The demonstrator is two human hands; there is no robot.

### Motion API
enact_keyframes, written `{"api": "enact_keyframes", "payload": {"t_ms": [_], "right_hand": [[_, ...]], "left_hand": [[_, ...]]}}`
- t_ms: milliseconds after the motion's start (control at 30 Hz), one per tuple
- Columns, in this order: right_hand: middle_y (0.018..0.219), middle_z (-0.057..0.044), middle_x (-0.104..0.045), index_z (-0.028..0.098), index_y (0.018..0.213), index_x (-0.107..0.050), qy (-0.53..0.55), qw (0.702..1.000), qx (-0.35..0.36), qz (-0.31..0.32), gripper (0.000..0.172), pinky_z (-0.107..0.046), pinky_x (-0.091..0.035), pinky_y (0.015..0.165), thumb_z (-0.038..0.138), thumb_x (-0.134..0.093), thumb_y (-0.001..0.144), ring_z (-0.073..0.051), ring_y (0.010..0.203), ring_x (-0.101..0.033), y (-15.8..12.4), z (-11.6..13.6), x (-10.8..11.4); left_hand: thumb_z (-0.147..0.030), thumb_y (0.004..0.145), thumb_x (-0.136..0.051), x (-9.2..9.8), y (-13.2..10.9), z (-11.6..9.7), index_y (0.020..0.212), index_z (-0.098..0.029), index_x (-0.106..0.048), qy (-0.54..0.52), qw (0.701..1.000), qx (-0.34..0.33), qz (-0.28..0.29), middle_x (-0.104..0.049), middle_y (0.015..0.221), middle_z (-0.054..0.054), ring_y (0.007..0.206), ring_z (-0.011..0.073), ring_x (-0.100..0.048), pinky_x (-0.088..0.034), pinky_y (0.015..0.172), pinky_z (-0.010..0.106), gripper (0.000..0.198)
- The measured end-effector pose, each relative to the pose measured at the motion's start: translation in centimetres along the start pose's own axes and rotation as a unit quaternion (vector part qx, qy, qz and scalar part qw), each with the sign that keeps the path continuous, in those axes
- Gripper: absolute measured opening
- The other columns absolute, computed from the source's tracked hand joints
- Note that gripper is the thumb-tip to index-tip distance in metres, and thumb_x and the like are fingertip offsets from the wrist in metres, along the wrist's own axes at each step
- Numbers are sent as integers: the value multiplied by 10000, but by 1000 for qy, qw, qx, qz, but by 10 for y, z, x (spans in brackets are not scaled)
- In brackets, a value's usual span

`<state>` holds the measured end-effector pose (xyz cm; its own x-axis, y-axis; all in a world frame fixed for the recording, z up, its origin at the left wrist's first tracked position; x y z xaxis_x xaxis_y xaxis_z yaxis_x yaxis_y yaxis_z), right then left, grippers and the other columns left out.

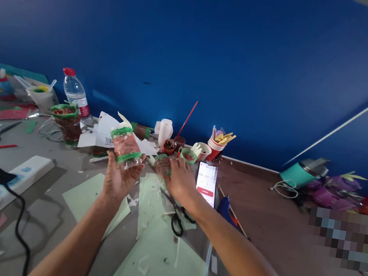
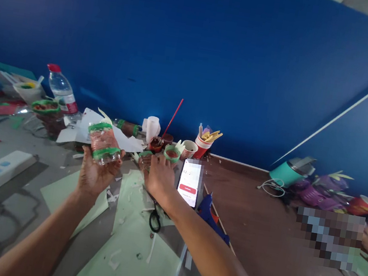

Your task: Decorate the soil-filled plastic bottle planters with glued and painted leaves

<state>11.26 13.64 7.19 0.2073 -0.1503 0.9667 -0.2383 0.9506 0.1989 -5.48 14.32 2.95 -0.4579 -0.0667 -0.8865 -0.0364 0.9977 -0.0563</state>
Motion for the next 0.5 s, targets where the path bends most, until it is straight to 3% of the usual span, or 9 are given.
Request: {"api": "enact_keyframes", "payload": {"t_ms": [100, 267, 367, 500], "right_hand": [[1264, -191, -453, 138, 1323, -363, -4, 1000, -14, 22, 538, -430, -419, 875, 302, -545, 844, -324, 1113, -503, 10, 2, -13], [1247, -178, -463, 150, 1291, -381, -9, 999, -12, 33, 495, -407, -440, 851, 237, -531, 828, -312, 1105, -519, 15, 9, -20], [1276, -193, -438, 132, 1304, -371, 10, 1000, -6, 16, 510, -412, -445, 854, 267, -522, 836, -318, 1089, -528, 14, 10, -10], [1272, -194, -441, 113, 1323, -362, 69, 996, -2, -52, 558, -424, -432, 908, 284, -545, 825, -332, 1140, -492, 12, 4, 13]], "left_hand": [[-636, 799, -509, -2, 0, 1, 1044, -135, -653, -1, 1000, -1, 16, -738, 875, 119, 848, 250, -707, -592, 624, 287, 576], [-617, 810, -511, -3, 0, 4, 1044, -118, -648, -3, 1000, -1, 23, -736, 861, 117, 822, 248, -709, -589, 612, 287, 568], [-623, 830, -470, -1, 1, 6, 1071, -135, -637, -3, 1000, 5, 13, -736, 857, 109, 793, 239, -712, -587, 602, 289, 569], [-646, 824, -453, 2, 1, 6, 1064, -142, -640, 10, 1000, -2, -3, -736, 850, 99, 791, 237, -714, -587, 607, 280, 588]]}}
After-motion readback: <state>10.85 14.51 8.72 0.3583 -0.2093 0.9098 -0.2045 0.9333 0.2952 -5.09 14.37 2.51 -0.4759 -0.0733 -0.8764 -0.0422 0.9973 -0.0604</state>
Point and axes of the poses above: each hand's wrist, its own y-axis towards the middle knuckle, its own x-axis out of the back of the hand, z = x × y, the point moved 9 cm from there along y, towards the middle knuckle
